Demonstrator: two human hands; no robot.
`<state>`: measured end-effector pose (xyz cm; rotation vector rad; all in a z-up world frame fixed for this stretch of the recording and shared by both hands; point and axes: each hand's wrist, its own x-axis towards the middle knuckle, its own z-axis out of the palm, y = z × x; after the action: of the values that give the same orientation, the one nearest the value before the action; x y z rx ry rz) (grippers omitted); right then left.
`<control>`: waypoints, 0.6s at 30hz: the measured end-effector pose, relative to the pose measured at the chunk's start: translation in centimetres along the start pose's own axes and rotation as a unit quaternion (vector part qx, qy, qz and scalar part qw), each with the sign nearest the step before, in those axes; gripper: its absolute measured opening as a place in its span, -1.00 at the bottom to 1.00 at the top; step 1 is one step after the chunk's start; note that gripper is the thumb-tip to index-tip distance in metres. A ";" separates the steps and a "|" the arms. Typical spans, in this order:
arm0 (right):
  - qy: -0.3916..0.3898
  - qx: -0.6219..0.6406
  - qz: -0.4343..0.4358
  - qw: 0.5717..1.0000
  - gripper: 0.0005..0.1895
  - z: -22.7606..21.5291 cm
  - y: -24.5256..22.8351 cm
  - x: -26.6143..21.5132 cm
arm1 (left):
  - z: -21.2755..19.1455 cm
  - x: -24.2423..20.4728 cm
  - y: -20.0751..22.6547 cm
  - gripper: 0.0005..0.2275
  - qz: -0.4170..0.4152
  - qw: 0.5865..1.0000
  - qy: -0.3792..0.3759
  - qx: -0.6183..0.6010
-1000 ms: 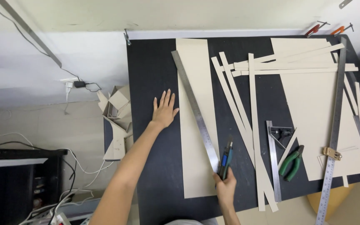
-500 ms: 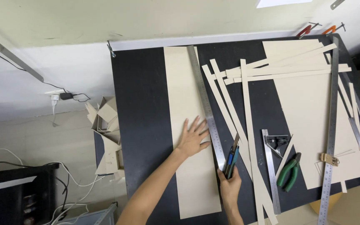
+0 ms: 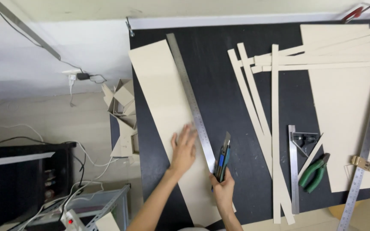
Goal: Cutting thin strips from a board using a metal ruler and a utility knife on a workbench.
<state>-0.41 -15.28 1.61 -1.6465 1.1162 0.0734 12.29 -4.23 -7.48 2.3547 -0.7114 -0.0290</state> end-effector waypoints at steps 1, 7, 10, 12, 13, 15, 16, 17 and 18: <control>-0.003 -0.002 0.006 1.000 -0.54 0.2 0.2 -0.2 | -0.9 0.5 -0.9 -0.48 -0.005 1.000 -0.005 0.001; -0.047 -0.099 -0.121 0.987 -0.63 0.6 3.9 2.5 | -6.1 7.1 -7.7 -0.47 -0.084 0.993 0.084 -0.019; -0.041 -0.189 -0.237 0.952 -0.56 -0.2 3.3 3.3 | -7.3 9.6 -10.2 -0.28 -0.017 0.990 -0.091 0.106; -0.046 -0.226 -0.296 0.927 -0.61 -0.7 2.2 4.1 | -8.5 10.3 -9.8 -0.09 -0.034 0.981 -0.150 0.115; -0.048 -0.229 -0.293 0.927 -0.61 -0.3 -0.5 3.3 | -8.7 10.6 -9.4 -0.09 -0.037 0.981 -0.153 0.114; -0.062 -0.275 -0.263 0.923 -0.47 0.5 -5.6 1.3 | -8.9 10.5 -8.6 0.08 -0.072 0.980 -0.174 0.066; -0.064 -0.277 -0.261 0.923 -0.47 0.7 -5.8 1.5 | -8.9 10.6 -8.3 0.08 -0.075 0.979 -0.176 0.065; -0.086 -0.296 -0.268 0.913 -0.47 0.9 -6.0 1.7 | -9.0 10.7 -8.0 0.14 -0.080 0.977 -0.186 0.061; -0.106 -0.315 -0.277 0.902 -0.45 1.1 -6.3 2.0 | -9.2 11.0 -7.6 0.21 -0.085 0.976 -0.194 0.057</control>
<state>5.55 -15.88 4.69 -2.4152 0.4301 0.2591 27.18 0.56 -3.22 2.5443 -0.7041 -0.5503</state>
